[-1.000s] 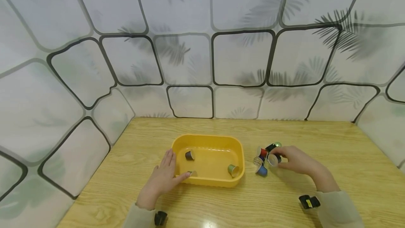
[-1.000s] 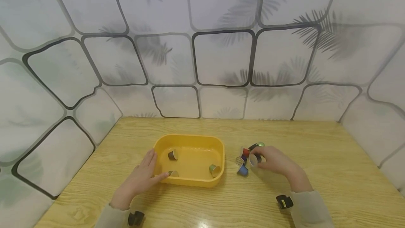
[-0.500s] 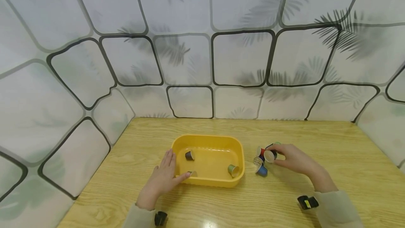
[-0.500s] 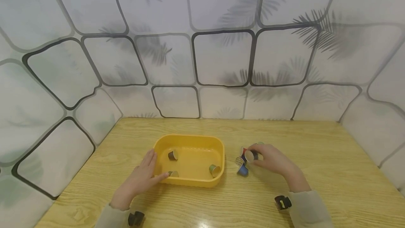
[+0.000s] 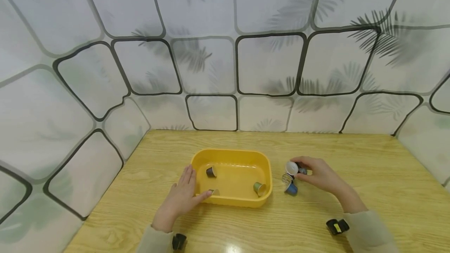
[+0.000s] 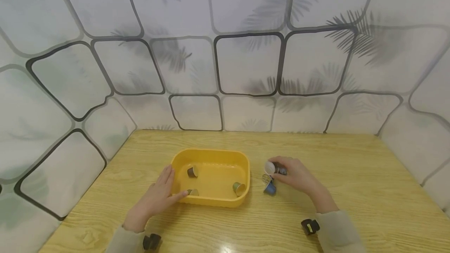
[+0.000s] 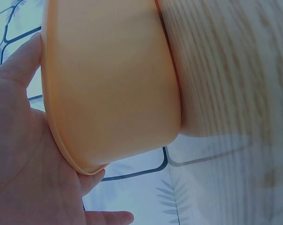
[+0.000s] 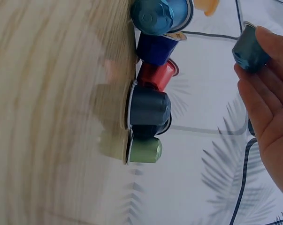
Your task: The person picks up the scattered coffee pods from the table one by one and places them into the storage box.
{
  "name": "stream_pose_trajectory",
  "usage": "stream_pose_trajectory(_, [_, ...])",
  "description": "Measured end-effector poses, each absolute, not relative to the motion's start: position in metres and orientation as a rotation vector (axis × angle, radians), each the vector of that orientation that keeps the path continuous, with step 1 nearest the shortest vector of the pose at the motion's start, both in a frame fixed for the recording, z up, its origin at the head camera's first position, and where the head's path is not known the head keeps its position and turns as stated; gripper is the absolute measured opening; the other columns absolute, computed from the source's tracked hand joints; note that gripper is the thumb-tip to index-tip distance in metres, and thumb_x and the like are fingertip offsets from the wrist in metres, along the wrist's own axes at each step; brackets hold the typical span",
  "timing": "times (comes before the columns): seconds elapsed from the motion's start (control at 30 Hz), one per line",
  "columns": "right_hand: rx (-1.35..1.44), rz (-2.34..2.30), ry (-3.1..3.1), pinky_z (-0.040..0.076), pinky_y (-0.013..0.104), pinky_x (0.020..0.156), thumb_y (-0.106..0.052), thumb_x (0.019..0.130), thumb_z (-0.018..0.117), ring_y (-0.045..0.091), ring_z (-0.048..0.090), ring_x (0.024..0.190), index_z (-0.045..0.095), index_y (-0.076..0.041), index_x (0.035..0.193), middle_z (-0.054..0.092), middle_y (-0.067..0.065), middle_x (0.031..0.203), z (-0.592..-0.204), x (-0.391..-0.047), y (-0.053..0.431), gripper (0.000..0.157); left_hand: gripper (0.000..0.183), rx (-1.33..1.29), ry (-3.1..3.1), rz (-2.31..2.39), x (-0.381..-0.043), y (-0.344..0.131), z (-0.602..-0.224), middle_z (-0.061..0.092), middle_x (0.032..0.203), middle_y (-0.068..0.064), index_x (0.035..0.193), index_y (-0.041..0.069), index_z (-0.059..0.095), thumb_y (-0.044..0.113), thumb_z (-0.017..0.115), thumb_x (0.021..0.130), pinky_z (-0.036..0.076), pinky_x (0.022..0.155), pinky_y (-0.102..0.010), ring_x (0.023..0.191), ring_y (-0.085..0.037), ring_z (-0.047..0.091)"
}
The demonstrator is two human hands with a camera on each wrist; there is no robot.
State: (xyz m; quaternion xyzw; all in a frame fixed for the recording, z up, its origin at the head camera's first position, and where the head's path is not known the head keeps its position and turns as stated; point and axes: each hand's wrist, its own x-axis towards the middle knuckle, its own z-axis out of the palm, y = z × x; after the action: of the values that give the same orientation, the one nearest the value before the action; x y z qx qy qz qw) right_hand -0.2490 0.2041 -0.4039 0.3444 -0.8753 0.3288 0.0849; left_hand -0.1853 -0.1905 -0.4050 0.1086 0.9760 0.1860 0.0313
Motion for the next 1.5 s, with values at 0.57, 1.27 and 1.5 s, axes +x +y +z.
stream_pose_trajectory(0.57, [0.825,1.464,-2.425,0.048,0.025,0.074,-0.004,0.08,0.063,-0.004,0.053,0.094,0.052,0.006,0.114,0.058,0.018,0.104,-0.407,-0.248,0.199,0.037,0.092,0.332,2.994,0.581,-0.186,-0.191,-0.405,0.001,0.145,-0.02,0.138,-0.008,0.012,0.06,0.041,0.084,0.018,0.094,-0.062,0.132,-0.029,0.0])
stream_pose_trajectory(1.27, [0.761,1.728,-2.304,0.046,0.018,0.075,-0.001,0.08,0.063,-0.001,0.055,0.094,0.047,0.011,0.117,0.055,-0.009,0.104,-0.403,-0.248,0.196,0.041,0.092,0.316,2.979,0.594,-0.186,-0.19,-0.403,0.001,0.145,-0.02,0.138,-0.008,0.011,0.059,0.042,0.084,0.017,0.094,-0.061,0.132,-0.028,0.0])
stream_pose_trajectory(1.5, [0.788,1.723,-2.288,0.045,0.018,0.077,0.001,0.078,0.064,0.0,0.055,0.094,0.048,0.012,0.117,0.057,0.013,0.108,-0.398,-0.256,0.183,0.044,0.091,0.319,2.986,0.59,-0.186,-0.19,-0.403,0.002,0.145,-0.02,0.138,-0.008,0.012,0.058,0.042,0.084,0.018,0.094,-0.062,0.132,-0.029,0.0])
